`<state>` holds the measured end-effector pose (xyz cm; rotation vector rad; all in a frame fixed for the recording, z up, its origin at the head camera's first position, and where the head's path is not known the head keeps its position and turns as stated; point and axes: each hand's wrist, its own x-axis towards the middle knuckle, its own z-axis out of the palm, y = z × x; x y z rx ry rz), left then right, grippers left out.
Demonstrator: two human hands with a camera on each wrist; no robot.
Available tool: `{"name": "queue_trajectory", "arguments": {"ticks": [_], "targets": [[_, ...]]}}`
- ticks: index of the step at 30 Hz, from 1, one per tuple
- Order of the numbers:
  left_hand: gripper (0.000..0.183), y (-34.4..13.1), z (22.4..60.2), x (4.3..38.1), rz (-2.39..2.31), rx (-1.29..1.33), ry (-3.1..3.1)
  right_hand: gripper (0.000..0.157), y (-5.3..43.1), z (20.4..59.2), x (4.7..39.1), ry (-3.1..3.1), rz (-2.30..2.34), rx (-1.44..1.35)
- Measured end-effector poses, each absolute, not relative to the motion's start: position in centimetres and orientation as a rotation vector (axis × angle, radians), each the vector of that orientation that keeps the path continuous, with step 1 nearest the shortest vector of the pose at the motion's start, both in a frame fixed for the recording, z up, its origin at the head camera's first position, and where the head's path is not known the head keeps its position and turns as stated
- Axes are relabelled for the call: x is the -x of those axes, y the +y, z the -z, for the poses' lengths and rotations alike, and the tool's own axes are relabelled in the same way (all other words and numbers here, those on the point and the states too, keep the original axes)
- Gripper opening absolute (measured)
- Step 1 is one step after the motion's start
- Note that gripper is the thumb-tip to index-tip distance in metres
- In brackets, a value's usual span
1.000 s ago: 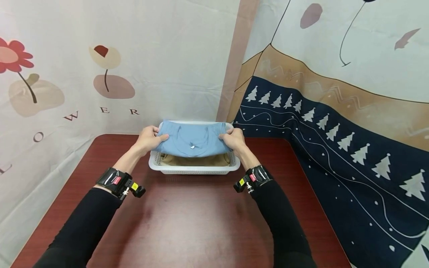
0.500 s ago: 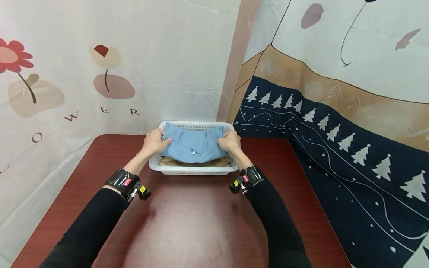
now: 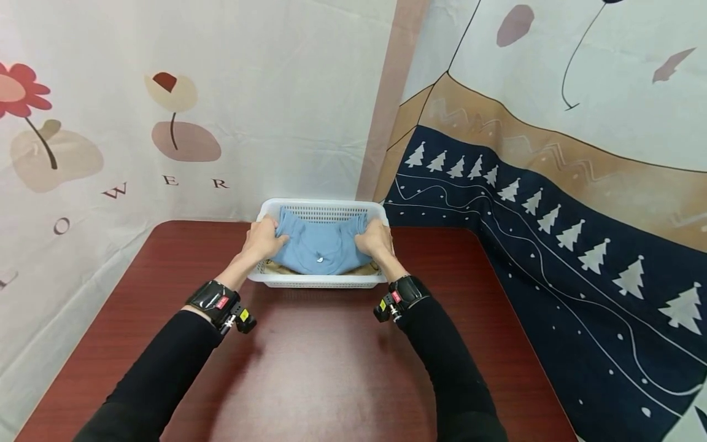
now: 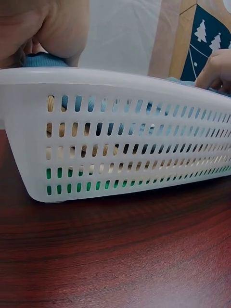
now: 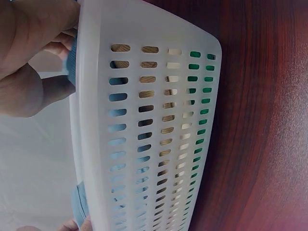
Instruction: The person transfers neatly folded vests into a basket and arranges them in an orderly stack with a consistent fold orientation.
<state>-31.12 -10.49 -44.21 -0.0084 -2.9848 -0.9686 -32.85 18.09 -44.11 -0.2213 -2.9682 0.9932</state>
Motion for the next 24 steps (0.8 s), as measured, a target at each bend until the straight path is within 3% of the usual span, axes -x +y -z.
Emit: {"name": "queue_trajectory", "arguments": {"ticks": [5,12,24], "targets": [[0.045,-10.5,44.3,31.0,0.868,0.022,-2.982,0.034,17.9,43.9,32.4,-2.998,-0.844,0.180],[0.026,-10.3,44.5,30.9,0.701,0.042,-2.944,0.005,17.8,43.9,32.3,-3.035,-0.689,0.174],[0.028,-9.2,45.7,30.5,0.393,0.118,-2.910,0.021,17.4,45.1,32.1,-3.036,-0.400,0.027]]}}
